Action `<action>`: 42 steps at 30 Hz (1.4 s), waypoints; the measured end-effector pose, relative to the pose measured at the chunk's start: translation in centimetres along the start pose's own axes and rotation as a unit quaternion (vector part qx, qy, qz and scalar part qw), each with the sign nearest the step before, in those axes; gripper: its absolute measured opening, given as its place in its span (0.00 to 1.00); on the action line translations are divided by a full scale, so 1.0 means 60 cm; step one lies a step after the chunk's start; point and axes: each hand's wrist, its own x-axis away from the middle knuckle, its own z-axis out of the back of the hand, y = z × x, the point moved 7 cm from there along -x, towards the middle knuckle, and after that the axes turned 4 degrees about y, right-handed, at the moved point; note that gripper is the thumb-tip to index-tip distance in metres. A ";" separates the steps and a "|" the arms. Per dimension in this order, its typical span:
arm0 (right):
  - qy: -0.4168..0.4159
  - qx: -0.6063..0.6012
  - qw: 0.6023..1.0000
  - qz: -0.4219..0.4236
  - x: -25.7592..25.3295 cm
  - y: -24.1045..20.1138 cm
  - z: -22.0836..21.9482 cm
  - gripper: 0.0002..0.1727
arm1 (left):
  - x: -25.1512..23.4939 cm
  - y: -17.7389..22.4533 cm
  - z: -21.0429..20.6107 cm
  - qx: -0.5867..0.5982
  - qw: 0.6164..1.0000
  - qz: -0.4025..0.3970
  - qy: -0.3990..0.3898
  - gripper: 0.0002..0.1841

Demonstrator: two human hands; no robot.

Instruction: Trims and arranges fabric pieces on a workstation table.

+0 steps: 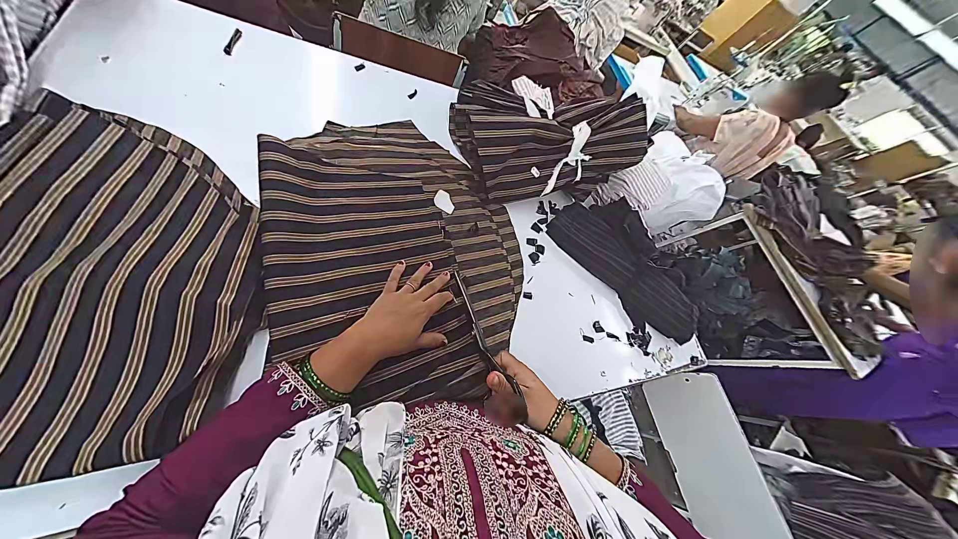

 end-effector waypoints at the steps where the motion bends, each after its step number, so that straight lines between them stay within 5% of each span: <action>1: 0.011 -0.014 1.000 0.002 0.001 0.002 0.003 0.19 | 0.000 0.001 0.000 0.001 1.000 -0.002 0.001 0.36; 7: -0.026 -0.023 0.998 0.054 0.026 0.028 0.032 0.46 | 0.011 0.031 -0.007 -0.016 0.999 -0.040 -0.017 0.36; 12: -0.062 0.072 0.994 0.061 0.044 0.044 0.035 0.51 | 0.016 0.042 -0.020 -0.037 0.997 -0.036 -0.065 0.41; 24: -0.073 0.166 0.982 0.043 0.088 0.069 0.052 0.50 | 0.032 0.059 -0.040 -0.072 0.990 -0.009 -0.118 0.43; 39: -0.011 0.145 0.989 0.019 0.072 0.051 0.024 0.30 | 0.030 0.058 -0.036 -0.029 0.991 -0.009 -0.131 0.39; 42: -0.025 0.157 0.987 0.003 0.071 0.056 0.022 0.33 | 0.030 0.058 -0.036 -0.032 0.990 -0.007 -0.134 0.40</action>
